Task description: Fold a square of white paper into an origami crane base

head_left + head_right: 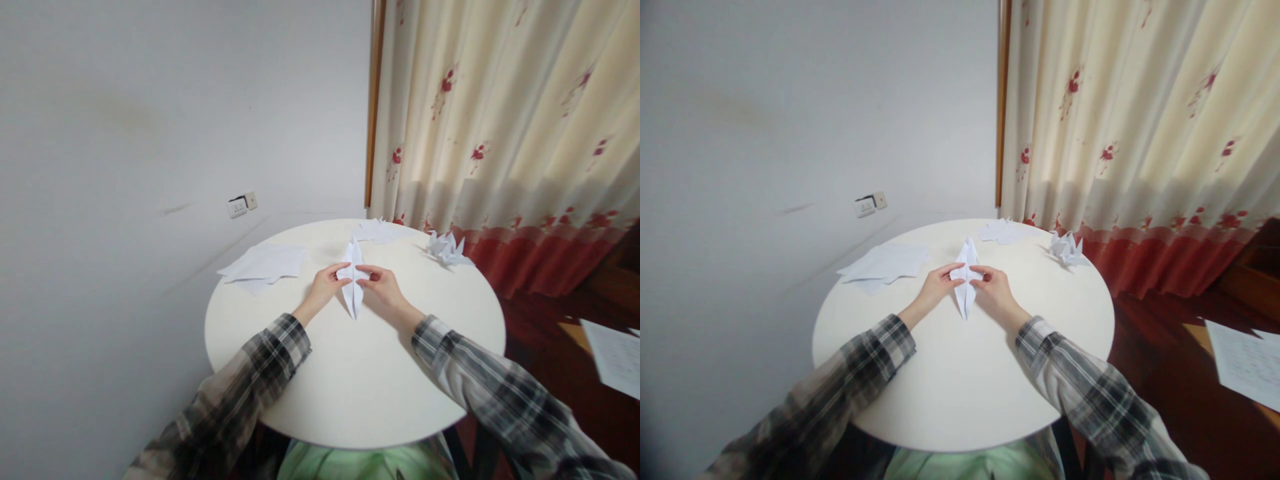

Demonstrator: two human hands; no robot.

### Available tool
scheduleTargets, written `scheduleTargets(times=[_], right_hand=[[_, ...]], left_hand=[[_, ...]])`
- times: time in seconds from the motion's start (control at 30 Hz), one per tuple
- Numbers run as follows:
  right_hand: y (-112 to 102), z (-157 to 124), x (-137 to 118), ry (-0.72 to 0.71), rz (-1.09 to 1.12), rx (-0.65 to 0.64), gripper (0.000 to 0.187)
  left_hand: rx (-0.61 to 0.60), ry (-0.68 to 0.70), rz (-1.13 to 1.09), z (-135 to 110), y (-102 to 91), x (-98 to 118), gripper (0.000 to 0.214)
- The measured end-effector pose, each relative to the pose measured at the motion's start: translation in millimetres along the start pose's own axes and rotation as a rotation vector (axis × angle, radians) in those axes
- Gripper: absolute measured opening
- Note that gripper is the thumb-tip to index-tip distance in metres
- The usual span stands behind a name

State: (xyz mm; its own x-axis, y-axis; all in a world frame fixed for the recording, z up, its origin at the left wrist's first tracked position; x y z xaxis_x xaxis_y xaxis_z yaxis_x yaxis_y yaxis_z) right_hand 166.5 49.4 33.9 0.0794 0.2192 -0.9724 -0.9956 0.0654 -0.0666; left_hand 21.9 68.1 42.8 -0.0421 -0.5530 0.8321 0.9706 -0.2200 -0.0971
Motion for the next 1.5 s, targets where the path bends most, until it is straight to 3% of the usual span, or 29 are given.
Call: scheduleTargets(times=[0.23, 0.53, 0.77, 0.9, 0.97, 1.07, 1.17, 1.3, 1.4, 1.5], right_hand=[[3.5, -1.4, -2.0, 0.028, 0.121, -0.041, 0.043], [0.0, -7.9, -12.6, -0.064, 0.12, -0.019, 0.046], [-15.3, -2.7, 1.2, 0.081, 0.214, 0.111, 0.035], [2.4, -2.8, 6.9, 0.183, 0.232, -0.047, 0.031], [12.3, -5.5, 2.9, 0.157, 0.224, -0.133, 0.029], [16.7, -7.6, -2.3, 0.097, 0.16, -0.147, 0.023], [10.9, -6.1, -4.8, 0.04, 0.089, -0.072, 0.019], [-0.8, -3.7, -5.4, 0.001, -0.007, 0.058, 0.021], [-6.3, -3.9, -7.7, -0.03, -0.04, 0.127, 0.023], [-6.8, -4.1, -9.7, -0.051, -0.04, 0.14, 0.024]], left_hand=[[0.071, -0.105, -0.059, -1.6, -5.8, -9.7, 0.044], [0.111, -0.098, -0.095, -4.7, -7.6, -0.1, 0.037], [0.099, -0.131, -0.267, -6.0, -4.6, -4.4, 0.039], [0.004, -0.184, -0.37, -9.1, 6.8, -9.9, 0.041], [-0.035, -0.19, -0.381, -10.3, 11.8, -11.4, 0.041], [-0.078, -0.177, -0.336, -10.2, 15.9, -12.0, 0.039], [-0.036, -0.056, -0.124, -6.2, 6.3, -1.4, 0.039], [0.128, 0.402, 0.406, -9.3, -11.7, 52.1, 0.025], [0.045, 0.648, 0.616, -19.7, 4.0, 80.9, 0.019], [-0.08, 0.69, 0.69, -23.6, 21.3, 83.5, 0.019]])
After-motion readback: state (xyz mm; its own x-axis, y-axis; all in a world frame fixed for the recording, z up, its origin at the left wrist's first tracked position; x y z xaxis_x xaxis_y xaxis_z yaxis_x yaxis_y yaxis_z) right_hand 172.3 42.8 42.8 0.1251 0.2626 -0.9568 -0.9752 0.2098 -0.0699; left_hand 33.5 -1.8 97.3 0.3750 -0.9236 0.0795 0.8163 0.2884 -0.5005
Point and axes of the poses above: each hand's wrist, its own z-axis towards the middle knuckle, its own y-axis out of the palm, x = y × z, the point moved 8 cm from there along z, towards the middle knuckle, and after that the axes turned 11 degrees about y, right-handed, at the moved point
